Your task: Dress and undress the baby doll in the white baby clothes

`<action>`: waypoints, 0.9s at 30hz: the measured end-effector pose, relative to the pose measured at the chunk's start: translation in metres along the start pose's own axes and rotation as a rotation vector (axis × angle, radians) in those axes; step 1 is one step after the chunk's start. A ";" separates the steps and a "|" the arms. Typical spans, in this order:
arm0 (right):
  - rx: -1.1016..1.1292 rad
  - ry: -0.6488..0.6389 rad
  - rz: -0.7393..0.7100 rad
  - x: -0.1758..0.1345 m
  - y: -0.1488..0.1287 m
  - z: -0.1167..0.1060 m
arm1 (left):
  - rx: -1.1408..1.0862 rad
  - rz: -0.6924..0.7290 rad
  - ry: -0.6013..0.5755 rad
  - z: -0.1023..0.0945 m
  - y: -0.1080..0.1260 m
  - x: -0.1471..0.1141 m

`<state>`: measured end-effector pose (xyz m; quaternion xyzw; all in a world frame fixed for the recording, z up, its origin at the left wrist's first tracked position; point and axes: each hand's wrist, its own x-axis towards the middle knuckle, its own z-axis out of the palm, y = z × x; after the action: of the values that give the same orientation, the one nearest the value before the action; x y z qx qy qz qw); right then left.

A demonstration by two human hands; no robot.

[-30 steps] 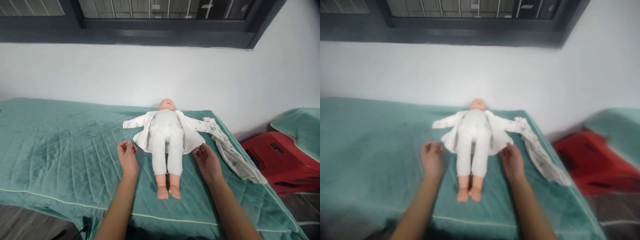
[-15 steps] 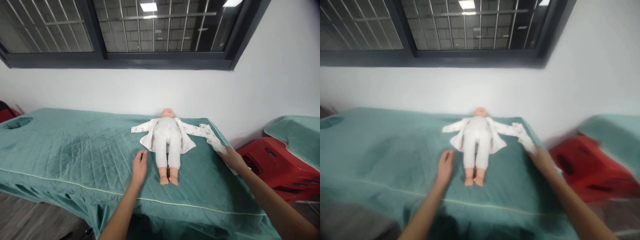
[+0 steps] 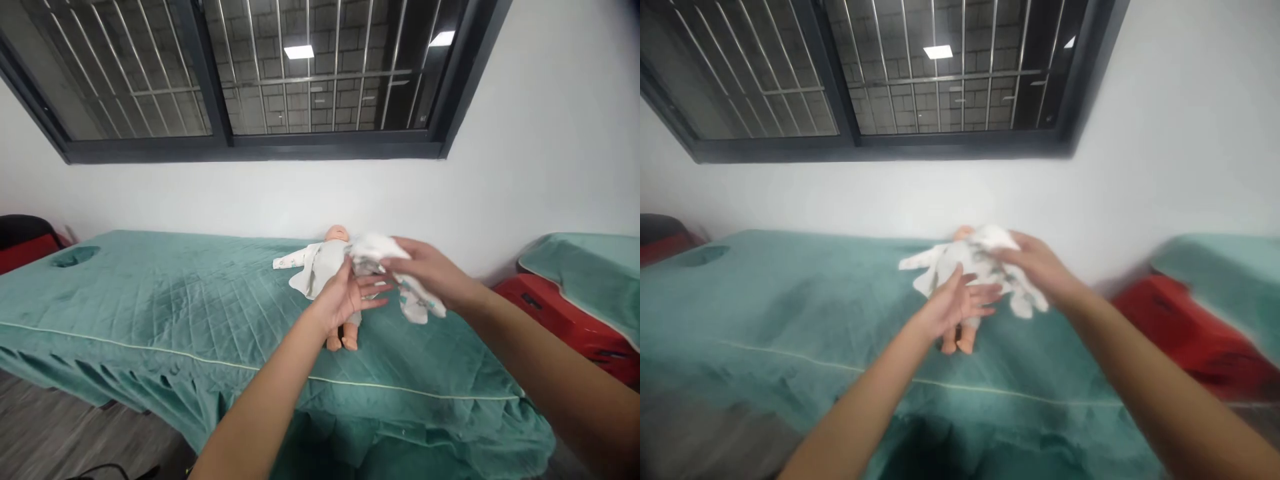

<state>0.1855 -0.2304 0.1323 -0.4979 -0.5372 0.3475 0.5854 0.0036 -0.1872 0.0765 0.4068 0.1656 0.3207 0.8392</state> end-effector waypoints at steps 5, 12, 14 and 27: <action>-0.244 -0.683 0.003 -0.068 -0.016 0.039 | -0.092 0.193 0.188 -0.002 0.034 0.000; -0.467 -0.406 -0.182 -0.054 -0.028 0.044 | 0.037 0.254 0.209 0.024 0.062 -0.050; -0.471 -0.257 -0.400 -0.034 -0.048 0.048 | 0.101 0.301 0.132 0.037 0.064 -0.060; -0.839 -0.145 -1.089 -0.020 -0.119 0.075 | 0.466 0.611 0.155 0.071 0.092 -0.094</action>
<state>0.0936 -0.2649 0.2351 -0.3170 -0.8376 -0.2008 0.3970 -0.0647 -0.2490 0.1942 0.5914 0.1682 0.5393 0.5754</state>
